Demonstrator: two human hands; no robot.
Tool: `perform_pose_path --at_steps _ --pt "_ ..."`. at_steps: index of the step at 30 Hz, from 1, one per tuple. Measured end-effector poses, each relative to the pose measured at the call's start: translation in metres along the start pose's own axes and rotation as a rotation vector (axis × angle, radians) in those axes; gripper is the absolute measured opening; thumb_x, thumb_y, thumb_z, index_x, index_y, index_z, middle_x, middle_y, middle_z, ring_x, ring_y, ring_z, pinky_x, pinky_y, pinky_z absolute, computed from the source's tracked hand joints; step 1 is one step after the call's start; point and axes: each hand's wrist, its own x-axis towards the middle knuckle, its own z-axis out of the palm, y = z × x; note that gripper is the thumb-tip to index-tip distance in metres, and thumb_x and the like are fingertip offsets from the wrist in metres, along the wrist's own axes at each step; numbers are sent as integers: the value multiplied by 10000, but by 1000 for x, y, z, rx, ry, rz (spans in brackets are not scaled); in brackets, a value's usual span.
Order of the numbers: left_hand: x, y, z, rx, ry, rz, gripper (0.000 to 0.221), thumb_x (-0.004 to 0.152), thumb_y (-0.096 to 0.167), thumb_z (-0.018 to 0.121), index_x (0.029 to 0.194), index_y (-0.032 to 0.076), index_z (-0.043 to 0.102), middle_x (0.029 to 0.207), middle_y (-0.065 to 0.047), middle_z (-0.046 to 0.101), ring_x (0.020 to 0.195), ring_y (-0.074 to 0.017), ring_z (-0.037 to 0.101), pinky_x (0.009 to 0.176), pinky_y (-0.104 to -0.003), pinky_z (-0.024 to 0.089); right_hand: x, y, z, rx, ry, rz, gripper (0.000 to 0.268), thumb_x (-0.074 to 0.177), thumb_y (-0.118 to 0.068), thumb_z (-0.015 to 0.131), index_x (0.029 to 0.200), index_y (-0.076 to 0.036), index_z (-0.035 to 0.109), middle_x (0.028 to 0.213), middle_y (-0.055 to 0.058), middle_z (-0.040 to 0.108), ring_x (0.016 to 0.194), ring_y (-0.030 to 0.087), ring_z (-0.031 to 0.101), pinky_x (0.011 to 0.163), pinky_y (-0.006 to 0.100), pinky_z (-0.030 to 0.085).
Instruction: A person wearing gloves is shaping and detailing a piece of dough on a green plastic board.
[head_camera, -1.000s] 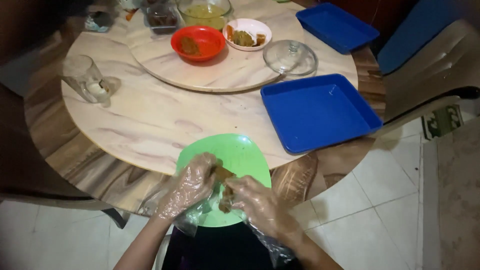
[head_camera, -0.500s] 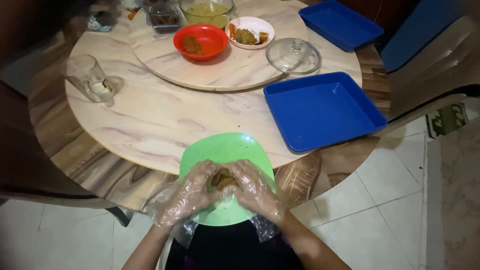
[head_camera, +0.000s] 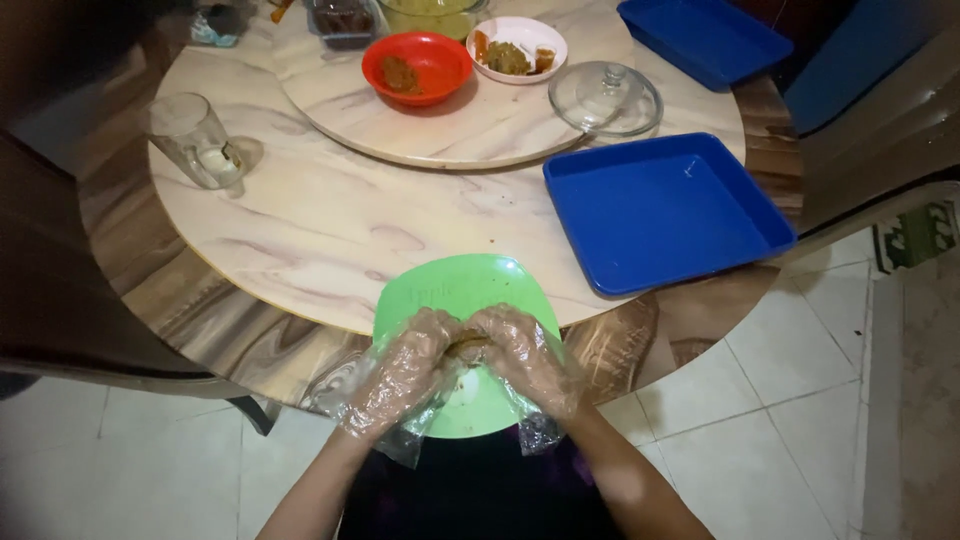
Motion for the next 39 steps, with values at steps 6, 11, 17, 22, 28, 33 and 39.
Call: perform_pose_path --at_steps 6,11,17,22,28,33,39 --pt "0 20 -11 186 7 -65 209 908 133 635 1094 182 716 928 -56 681 891 -242 707 788 -389 602 17 -13 -9 -5 -69 86 303 863 -211 540 1070 -73 712 884 158 674 842 339 681 727 455 577" --pt "0 -8 -9 71 4 -48 251 857 48 642 1077 128 734 951 -136 711 1019 -348 694 878 -451 549 24 -46 -23 -94 -71 162 299 818 52 602 1101 6 686 942 257 711 921 438 700 777 511 590" --pt "2 41 -39 -309 -24 -183 245 850 140 700 1062 27 746 977 -258 762 963 -401 723 855 -535 541 20 -13 3 503 51 -148 702 893 118 598 1496 -177 392 1385 252 524 1254 408 545 1056 562 456" --pt "11 42 -39 -109 -38 -377 368 972 400 569 1218 169 715 1127 -154 743 1101 -360 700 994 -543 524 35 -61 -53 91 -154 158 490 931 -103 685 1400 -57 549 1206 214 632 1138 345 621 1004 479 521" --pt "2 66 -36 187 26 -251 418 950 447 616 1300 222 658 1197 -113 667 1121 -341 675 965 -562 556 32 -47 -37 -103 -385 357 494 968 -202 649 1433 -92 522 1283 210 599 1220 332 586 1041 455 498" --pt "12 12 -1 204 -62 -235 385 924 262 678 1290 144 649 1155 -126 651 1121 -368 669 936 -537 580 55 -79 -73 -47 -529 496 473 978 -267 619 1418 -119 526 1247 163 598 1175 284 612 1020 444 519" --pt "21 73 -22 -143 -69 -639 364 994 358 473 1173 102 659 1081 -186 726 1138 -401 673 987 -559 516 59 -46 -41 -168 -509 407 359 904 -98 711 1250 -68 622 1059 131 599 1012 267 625 823 376 549"
